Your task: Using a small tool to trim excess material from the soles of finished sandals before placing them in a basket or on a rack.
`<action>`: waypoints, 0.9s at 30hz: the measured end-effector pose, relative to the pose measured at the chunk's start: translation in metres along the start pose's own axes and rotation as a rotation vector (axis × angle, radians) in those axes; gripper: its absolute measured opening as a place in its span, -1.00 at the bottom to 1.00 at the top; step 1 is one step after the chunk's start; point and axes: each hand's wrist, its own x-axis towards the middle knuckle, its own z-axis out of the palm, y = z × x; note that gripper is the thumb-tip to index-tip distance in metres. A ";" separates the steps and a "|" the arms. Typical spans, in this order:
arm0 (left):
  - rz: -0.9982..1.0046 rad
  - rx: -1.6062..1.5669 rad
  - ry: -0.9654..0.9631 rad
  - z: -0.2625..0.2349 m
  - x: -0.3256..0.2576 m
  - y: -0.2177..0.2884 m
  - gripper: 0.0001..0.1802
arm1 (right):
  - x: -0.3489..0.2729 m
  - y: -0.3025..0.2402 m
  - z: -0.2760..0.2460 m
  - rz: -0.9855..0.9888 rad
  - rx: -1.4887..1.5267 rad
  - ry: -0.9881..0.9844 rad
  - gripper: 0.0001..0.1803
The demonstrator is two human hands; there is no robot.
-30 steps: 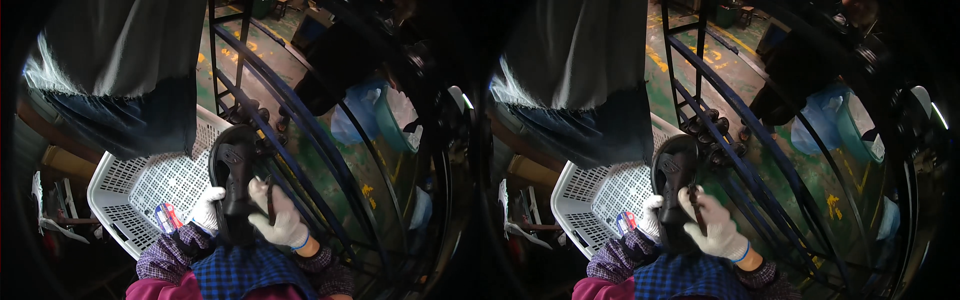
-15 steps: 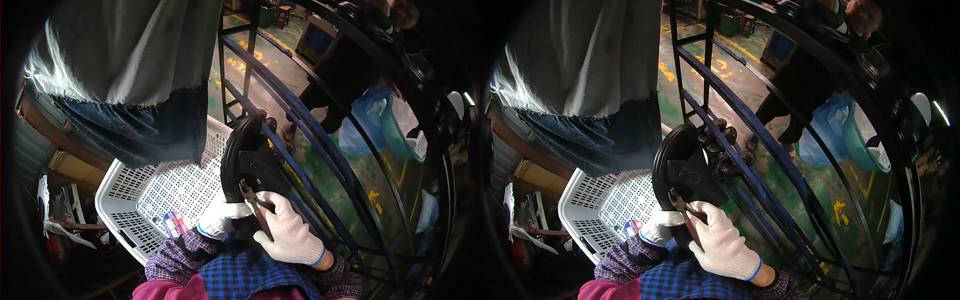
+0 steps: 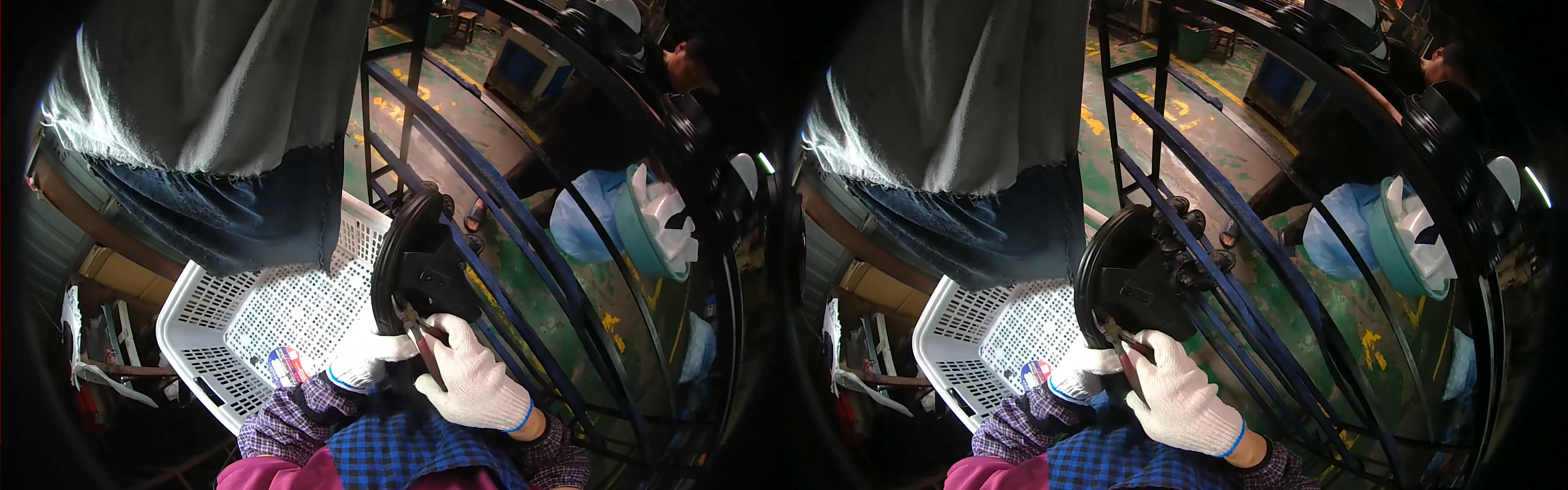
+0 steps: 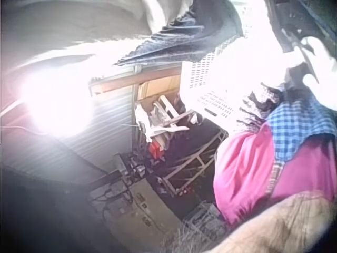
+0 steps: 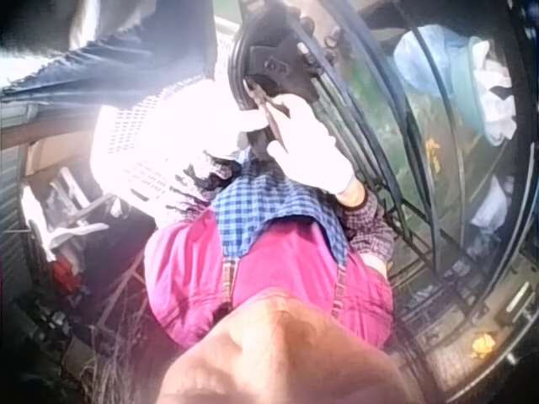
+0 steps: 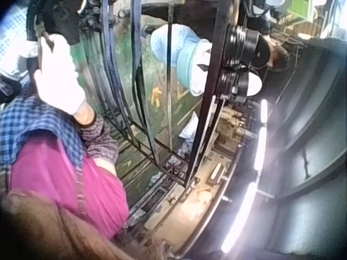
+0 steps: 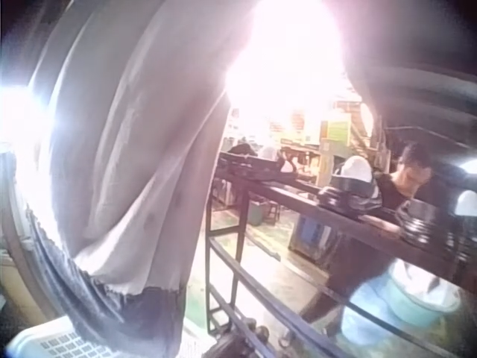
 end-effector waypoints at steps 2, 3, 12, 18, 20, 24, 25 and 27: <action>0.010 0.000 -0.001 0.000 0.002 0.000 -0.43 | 0.001 0.002 -0.001 0.000 0.003 0.002 -0.37; 0.013 -0.001 -0.008 -0.006 0.003 -0.006 -0.44 | 0.000 0.003 -0.002 -0.015 0.009 0.001 -0.37; -0.002 -0.005 -0.023 -0.007 0.005 -0.008 -0.47 | 0.003 0.002 -0.013 0.115 0.108 -0.111 -0.41; 0.008 0.051 -0.025 0.001 0.004 0.002 -0.46 | 0.012 0.001 -0.017 0.222 0.016 -0.164 -0.61; 0.017 -0.142 0.016 -0.008 0.005 -0.017 -0.39 | 0.013 0.009 -0.007 0.148 -0.005 -0.104 -0.72; 0.102 -0.117 0.064 0.005 -0.011 -0.008 -0.36 | 0.006 0.026 0.000 -0.098 0.218 -0.004 -0.77; 0.084 -0.145 -0.105 -0.016 -0.007 -0.022 -0.45 | 0.002 0.029 0.000 -0.100 0.214 -0.013 -0.77; -0.011 -0.361 -0.141 -0.011 -0.002 -0.019 -0.36 | -0.008 0.039 0.002 -0.252 0.733 -0.059 -0.92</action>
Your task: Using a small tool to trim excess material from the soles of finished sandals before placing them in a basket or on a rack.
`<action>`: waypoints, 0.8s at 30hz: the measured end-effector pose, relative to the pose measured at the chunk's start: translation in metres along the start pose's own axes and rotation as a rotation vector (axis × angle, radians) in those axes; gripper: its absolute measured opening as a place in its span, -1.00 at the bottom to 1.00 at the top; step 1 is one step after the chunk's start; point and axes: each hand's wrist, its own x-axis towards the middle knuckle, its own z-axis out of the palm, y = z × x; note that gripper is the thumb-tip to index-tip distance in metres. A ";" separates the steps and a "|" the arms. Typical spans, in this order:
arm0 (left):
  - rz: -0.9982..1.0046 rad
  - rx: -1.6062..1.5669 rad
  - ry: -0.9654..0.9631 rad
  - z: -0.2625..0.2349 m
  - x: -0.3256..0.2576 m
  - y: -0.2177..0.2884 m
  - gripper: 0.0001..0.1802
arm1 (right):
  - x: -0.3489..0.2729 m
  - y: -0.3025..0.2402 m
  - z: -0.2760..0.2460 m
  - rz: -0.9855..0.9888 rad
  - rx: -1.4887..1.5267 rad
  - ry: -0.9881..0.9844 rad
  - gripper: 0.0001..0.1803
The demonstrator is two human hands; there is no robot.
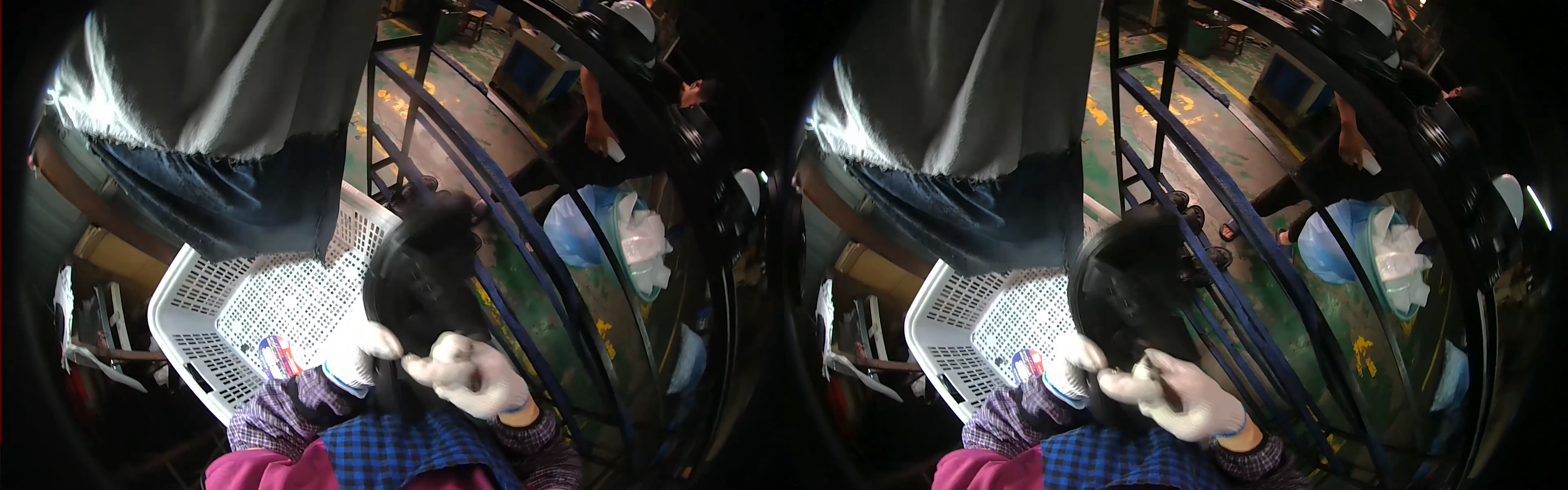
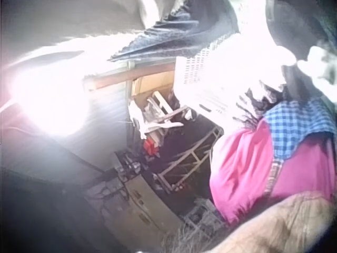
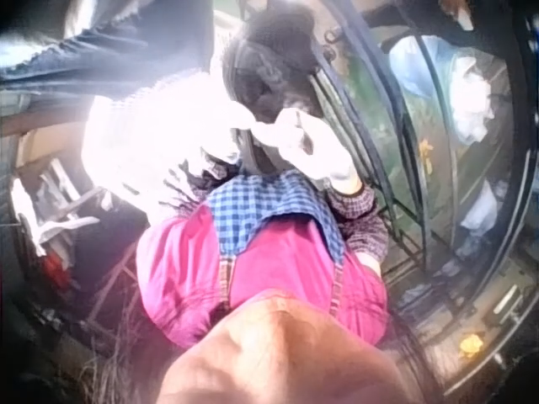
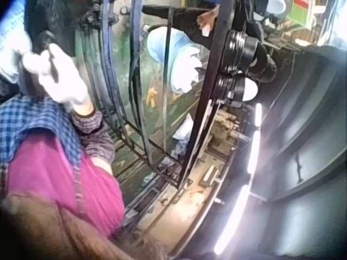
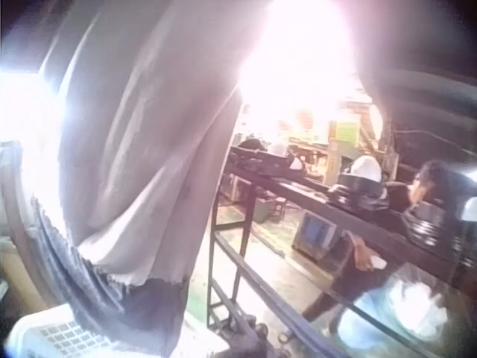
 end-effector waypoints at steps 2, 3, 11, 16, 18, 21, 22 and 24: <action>-0.166 -0.426 -0.050 0.010 0.006 0.002 -0.15 | -0.002 -0.002 -0.005 -0.068 0.124 0.085 -0.89; -0.158 -0.423 -0.049 0.009 0.009 0.002 -0.15 | 0.000 -0.006 -0.005 -0.138 0.234 0.212 -0.86; 0.042 -0.371 -0.102 -0.018 0.018 -0.013 -0.02 | -0.001 0.008 -0.011 0.035 0.258 0.589 -0.15; 0.109 -0.126 0.115 -0.014 0.017 -0.006 -0.24 | 0.000 0.019 0.013 0.531 0.043 0.397 -0.24; 0.039 0.105 0.177 0.002 0.006 0.007 -0.44 | -0.011 0.047 0.016 0.447 0.166 0.420 -0.32; 0.186 0.627 -0.071 0.021 -0.001 0.025 0.08 | 0.005 0.044 0.028 0.289 0.104 0.698 -0.51; 0.274 0.804 0.193 0.096 -0.006 0.036 0.05 | 0.009 0.043 0.027 0.337 0.085 0.724 -0.40; 0.588 1.905 0.335 0.066 -0.022 0.037 -0.34 | 0.026 -0.004 0.020 0.203 0.122 0.709 -0.15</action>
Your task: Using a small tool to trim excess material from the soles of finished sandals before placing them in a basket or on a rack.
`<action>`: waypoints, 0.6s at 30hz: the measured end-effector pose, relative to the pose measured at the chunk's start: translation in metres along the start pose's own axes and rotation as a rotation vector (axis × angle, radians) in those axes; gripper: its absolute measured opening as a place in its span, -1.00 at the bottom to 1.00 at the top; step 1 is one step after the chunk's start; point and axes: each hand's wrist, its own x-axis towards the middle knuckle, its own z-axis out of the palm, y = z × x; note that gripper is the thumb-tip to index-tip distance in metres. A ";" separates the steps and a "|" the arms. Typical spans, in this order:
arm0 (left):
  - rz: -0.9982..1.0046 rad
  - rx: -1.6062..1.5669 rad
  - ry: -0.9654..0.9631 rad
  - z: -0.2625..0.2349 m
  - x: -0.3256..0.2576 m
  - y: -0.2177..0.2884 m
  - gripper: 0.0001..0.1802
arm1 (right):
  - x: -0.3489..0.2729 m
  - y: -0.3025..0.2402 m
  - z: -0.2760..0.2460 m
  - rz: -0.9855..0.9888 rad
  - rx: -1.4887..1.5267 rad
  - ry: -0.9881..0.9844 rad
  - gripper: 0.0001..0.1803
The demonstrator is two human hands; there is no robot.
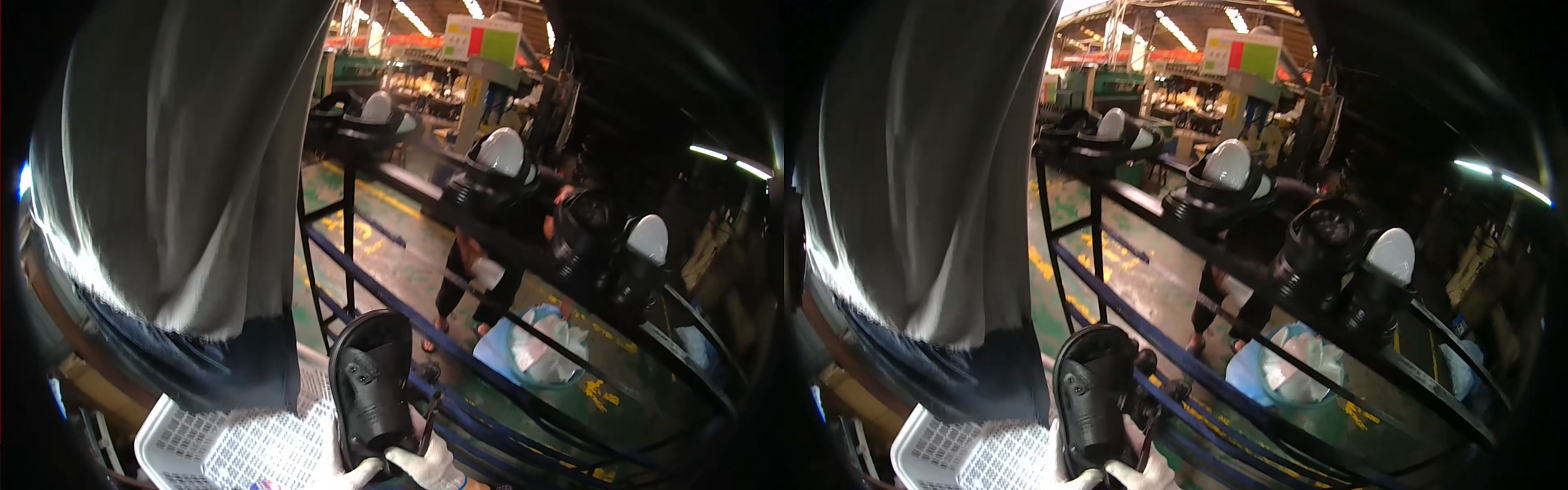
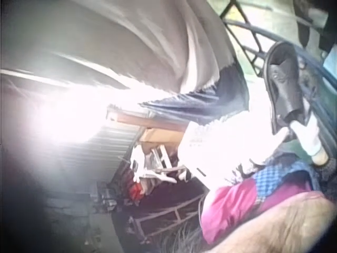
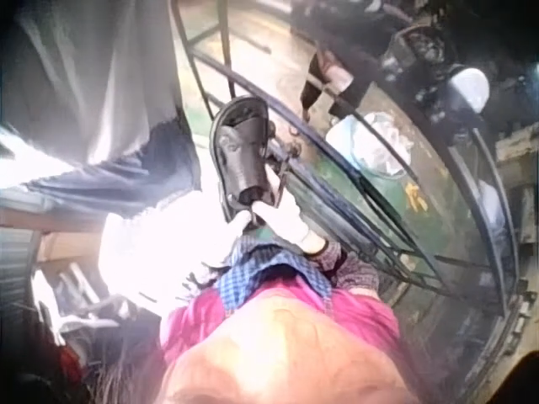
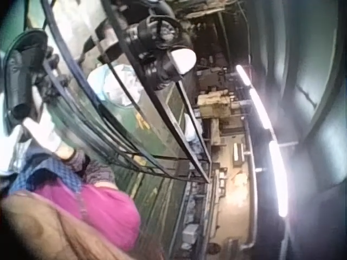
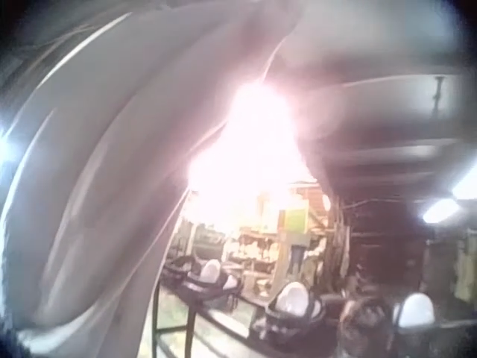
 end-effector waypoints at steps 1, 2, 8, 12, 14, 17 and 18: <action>-0.519 -0.805 -0.157 0.006 0.002 0.004 -0.21 | 0.003 -0.008 -0.005 0.048 -0.215 -0.070 -0.02; -0.356 -1.260 -0.110 0.006 0.008 0.004 -0.07 | 0.006 0.001 -0.005 -0.035 -0.139 -0.102 -0.07; 0.127 -1.180 0.054 -0.041 0.170 0.024 -0.07 | -0.005 -0.008 -0.042 -0.321 -0.055 -0.105 -0.30; 0.516 -1.030 0.066 -0.064 0.332 0.078 -0.25 | -0.031 -0.004 -0.055 -0.218 -0.253 -0.027 -0.31; 0.482 -1.258 -0.282 -0.057 0.401 0.089 -0.38 | -0.040 -0.009 -0.053 -0.288 -0.154 0.029 -0.30; 0.542 -0.757 -0.171 -0.046 0.423 0.109 -0.62 | -0.060 0.000 -0.058 -0.170 -0.045 0.099 -0.29; 0.163 -0.749 -0.285 -0.051 0.418 0.119 -0.64 | -0.066 0.005 -0.063 -0.129 -0.087 0.140 -0.29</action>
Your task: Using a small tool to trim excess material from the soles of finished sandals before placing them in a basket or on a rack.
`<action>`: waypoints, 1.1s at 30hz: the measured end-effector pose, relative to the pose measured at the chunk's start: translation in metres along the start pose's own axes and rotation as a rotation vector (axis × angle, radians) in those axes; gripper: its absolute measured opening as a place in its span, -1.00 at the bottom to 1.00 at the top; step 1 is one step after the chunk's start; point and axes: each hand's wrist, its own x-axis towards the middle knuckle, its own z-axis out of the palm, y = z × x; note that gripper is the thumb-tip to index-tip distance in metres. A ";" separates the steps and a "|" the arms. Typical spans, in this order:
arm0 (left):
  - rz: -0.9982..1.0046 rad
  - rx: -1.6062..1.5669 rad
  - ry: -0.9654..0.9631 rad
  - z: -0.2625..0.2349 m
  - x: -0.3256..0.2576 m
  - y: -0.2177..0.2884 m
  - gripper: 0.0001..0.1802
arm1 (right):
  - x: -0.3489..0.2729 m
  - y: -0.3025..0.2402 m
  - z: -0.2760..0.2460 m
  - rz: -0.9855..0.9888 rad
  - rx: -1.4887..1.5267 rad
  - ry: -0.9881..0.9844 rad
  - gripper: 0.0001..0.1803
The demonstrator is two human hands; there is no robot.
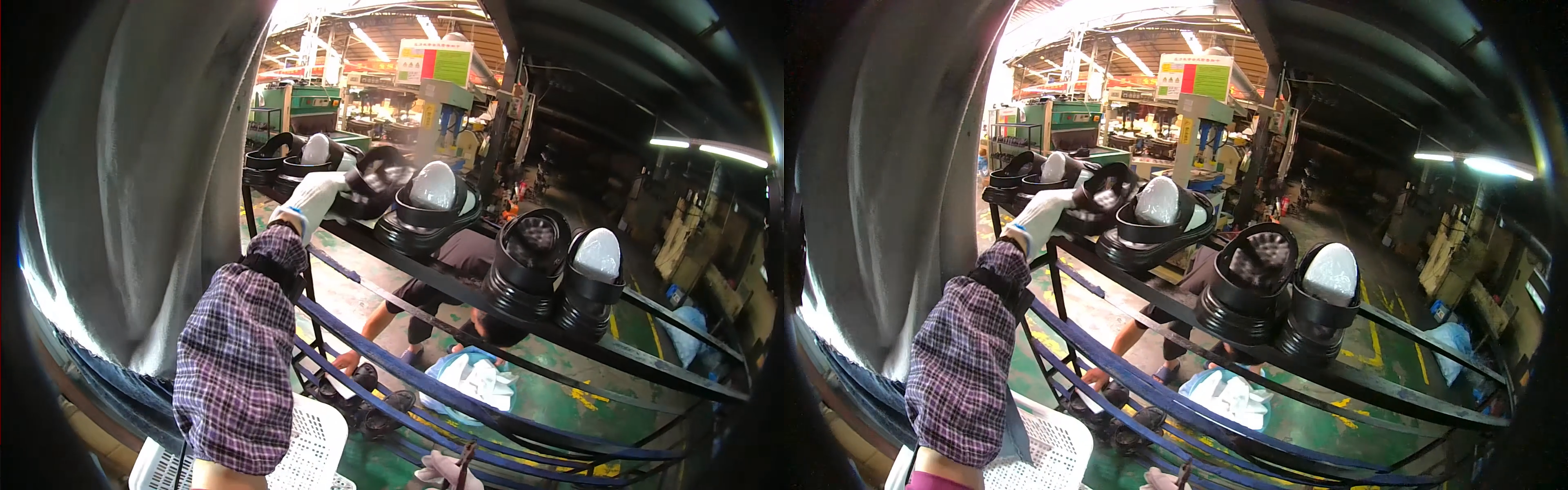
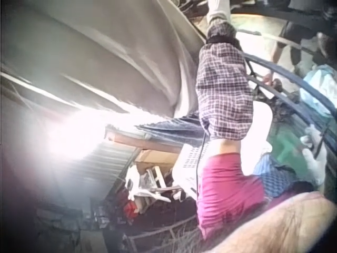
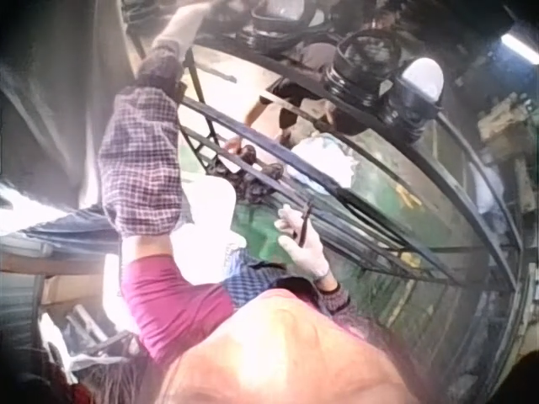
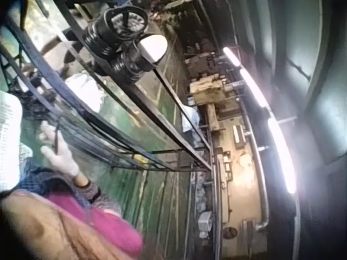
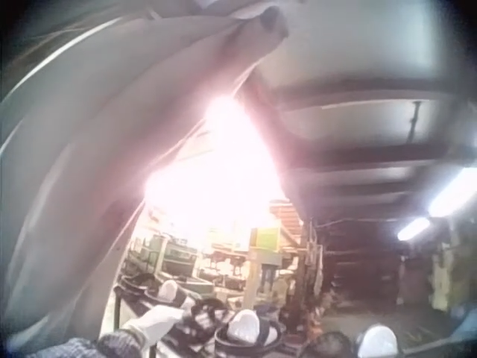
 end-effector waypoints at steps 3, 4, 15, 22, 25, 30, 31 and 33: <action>0.398 1.139 0.083 -0.032 0.048 -0.045 -0.68 | -0.010 0.000 -0.006 0.086 0.007 0.057 -0.26; 0.428 1.712 0.135 -0.043 0.054 -0.046 -0.70 | -0.008 0.004 -0.009 0.078 0.034 0.065 -0.32; -0.101 -0.296 -0.229 0.086 -0.258 -0.127 0.04 | 0.011 0.036 -0.041 0.339 0.455 -0.603 -0.26; -0.440 -0.922 -0.308 0.108 -0.374 -0.167 0.19 | 0.010 0.078 -0.015 0.351 0.666 -0.928 -0.28; -0.434 -0.932 -0.220 0.107 -0.399 -0.169 0.09 | 0.013 0.076 -0.003 0.443 0.635 -1.009 -0.29; -0.387 -0.879 -0.081 0.098 -0.428 -0.172 0.03 | 0.021 0.071 0.015 0.599 0.525 -1.162 -0.34; -0.382 -0.888 -0.095 0.095 -0.432 -0.177 0.01 | 0.019 0.080 0.015 0.571 0.494 -1.177 -0.36; -0.396 -0.734 0.019 0.095 -0.432 -0.165 -0.11 | 0.020 0.084 0.014 0.495 0.455 -1.214 -0.37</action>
